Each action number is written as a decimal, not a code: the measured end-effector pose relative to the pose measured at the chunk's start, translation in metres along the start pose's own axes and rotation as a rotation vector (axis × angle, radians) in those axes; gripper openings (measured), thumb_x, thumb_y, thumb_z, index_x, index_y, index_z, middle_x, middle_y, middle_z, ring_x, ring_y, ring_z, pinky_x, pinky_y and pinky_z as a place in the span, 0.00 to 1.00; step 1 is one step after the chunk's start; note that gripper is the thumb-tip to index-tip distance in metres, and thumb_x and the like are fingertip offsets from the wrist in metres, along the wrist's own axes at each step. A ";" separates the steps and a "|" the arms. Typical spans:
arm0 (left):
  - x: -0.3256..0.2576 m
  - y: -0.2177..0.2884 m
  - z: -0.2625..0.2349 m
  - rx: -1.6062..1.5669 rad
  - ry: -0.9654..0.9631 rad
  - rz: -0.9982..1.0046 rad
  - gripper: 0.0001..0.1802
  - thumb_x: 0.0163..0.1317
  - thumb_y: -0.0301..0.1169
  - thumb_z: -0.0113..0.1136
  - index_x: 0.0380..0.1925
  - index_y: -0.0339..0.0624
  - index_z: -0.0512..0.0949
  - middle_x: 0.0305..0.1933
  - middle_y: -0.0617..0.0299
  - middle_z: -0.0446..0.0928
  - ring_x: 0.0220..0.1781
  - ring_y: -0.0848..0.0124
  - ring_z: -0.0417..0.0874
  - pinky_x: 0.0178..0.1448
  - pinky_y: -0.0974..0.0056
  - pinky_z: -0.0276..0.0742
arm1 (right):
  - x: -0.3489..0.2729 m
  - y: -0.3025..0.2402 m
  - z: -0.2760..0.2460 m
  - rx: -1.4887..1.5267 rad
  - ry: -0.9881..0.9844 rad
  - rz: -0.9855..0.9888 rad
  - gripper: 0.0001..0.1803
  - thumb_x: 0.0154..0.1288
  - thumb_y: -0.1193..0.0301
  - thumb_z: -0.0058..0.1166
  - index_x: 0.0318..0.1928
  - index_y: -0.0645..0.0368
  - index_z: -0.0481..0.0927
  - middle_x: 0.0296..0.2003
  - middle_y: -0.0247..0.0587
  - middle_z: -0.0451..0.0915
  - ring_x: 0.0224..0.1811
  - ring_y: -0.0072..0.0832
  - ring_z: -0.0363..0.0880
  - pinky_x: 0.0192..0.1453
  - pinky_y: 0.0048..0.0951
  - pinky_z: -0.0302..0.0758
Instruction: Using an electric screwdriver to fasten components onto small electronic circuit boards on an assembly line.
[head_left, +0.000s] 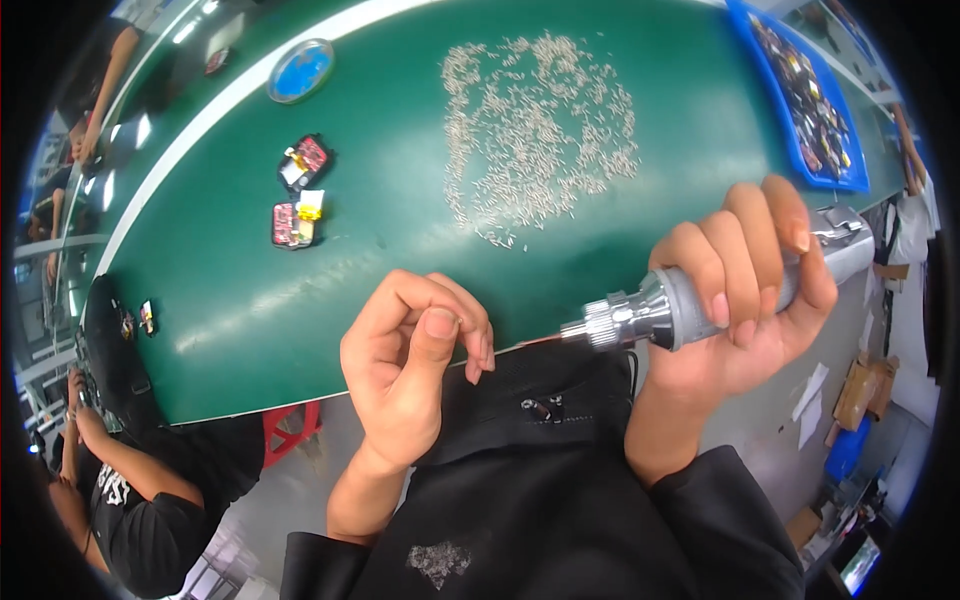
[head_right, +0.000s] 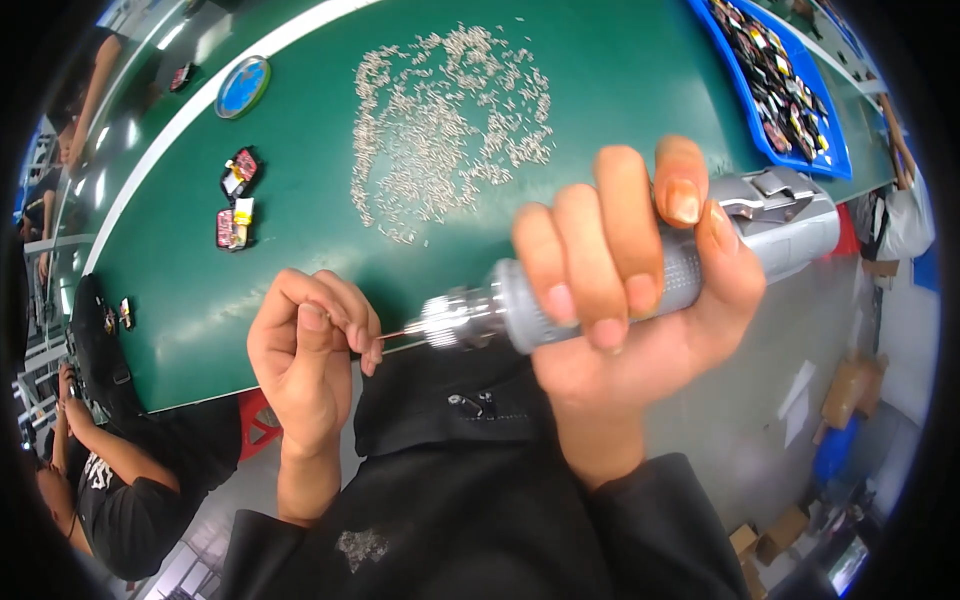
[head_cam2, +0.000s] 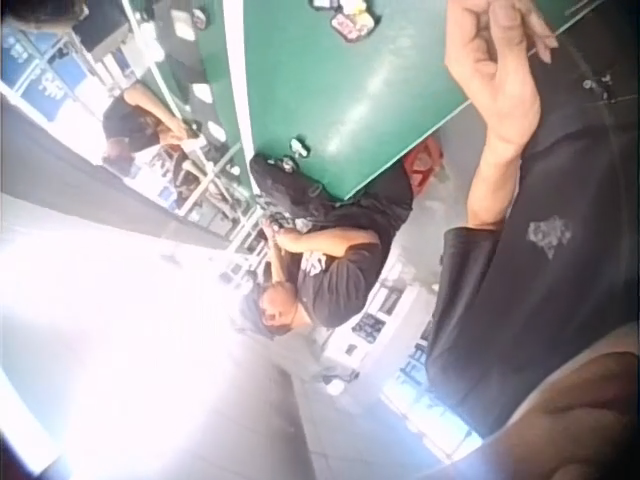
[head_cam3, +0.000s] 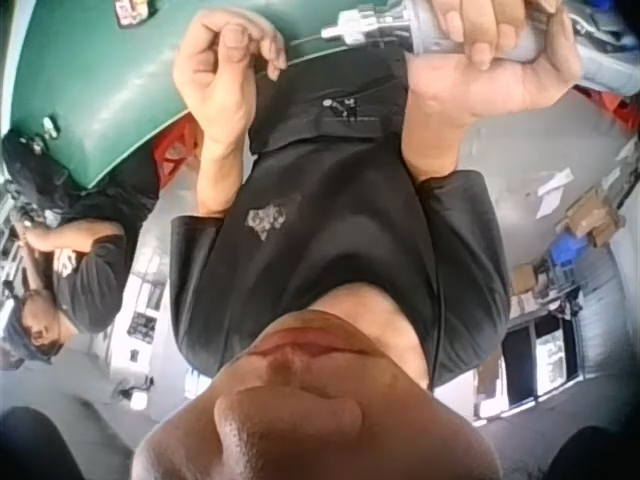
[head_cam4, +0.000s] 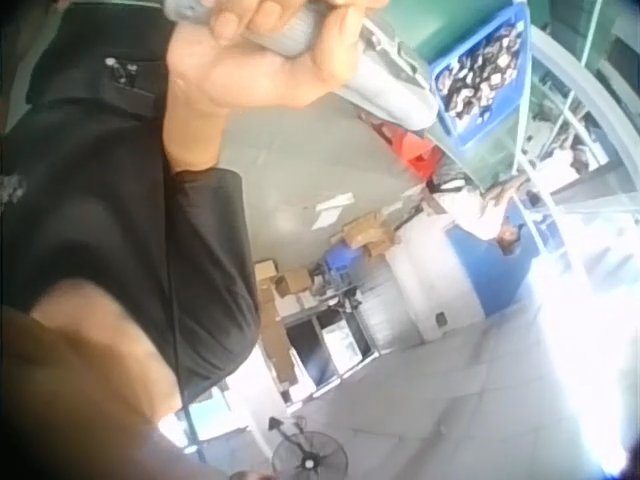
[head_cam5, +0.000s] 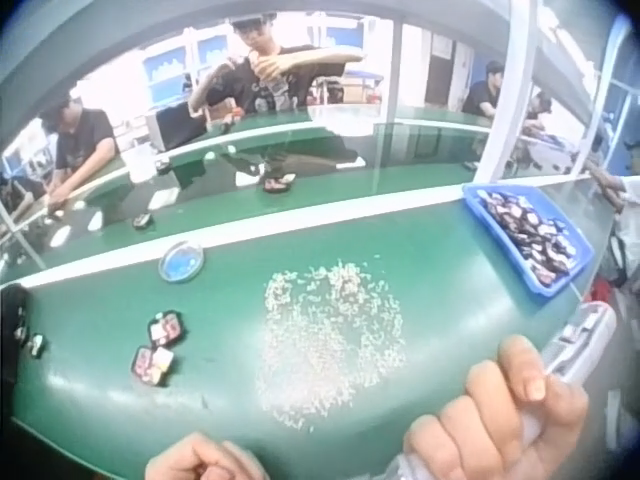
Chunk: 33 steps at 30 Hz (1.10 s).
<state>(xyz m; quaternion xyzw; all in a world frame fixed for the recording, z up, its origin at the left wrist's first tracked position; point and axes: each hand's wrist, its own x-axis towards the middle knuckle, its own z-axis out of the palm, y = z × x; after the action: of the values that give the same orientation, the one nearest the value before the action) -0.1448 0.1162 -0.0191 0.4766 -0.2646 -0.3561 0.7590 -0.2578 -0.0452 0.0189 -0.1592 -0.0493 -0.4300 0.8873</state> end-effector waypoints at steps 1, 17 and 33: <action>-0.001 0.000 0.003 -0.072 -0.021 -0.003 0.12 0.73 0.31 0.50 0.33 0.32 0.70 0.28 0.53 0.75 0.25 0.74 0.73 0.30 0.71 0.71 | 0.000 0.004 0.005 0.008 -0.025 0.000 0.05 0.67 0.71 0.47 0.36 0.58 0.66 0.19 0.30 0.62 0.15 0.19 0.62 0.29 0.26 0.65; -0.012 0.002 0.009 -0.057 -0.083 -0.068 0.10 0.71 0.27 0.51 0.30 0.32 0.70 0.26 0.56 0.74 0.24 0.77 0.70 0.30 0.73 0.67 | -0.007 0.001 0.005 -0.164 -0.109 0.065 0.06 0.66 0.70 0.47 0.38 0.59 0.67 0.20 0.31 0.64 0.16 0.21 0.63 0.30 0.28 0.67; 0.023 0.036 -0.020 0.745 0.062 0.217 0.17 0.73 0.33 0.48 0.47 0.27 0.76 0.35 0.53 0.82 0.30 0.70 0.80 0.35 0.70 0.75 | 0.010 0.003 -0.009 -0.149 0.059 -0.016 0.06 0.68 0.68 0.44 0.37 0.57 0.67 0.18 0.28 0.61 0.15 0.17 0.60 0.27 0.25 0.64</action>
<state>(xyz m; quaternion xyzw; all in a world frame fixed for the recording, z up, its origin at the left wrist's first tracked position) -0.1055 0.1187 0.0067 0.6994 -0.4015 -0.1388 0.5748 -0.2493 -0.0536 0.0117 -0.2118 0.0076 -0.4441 0.8705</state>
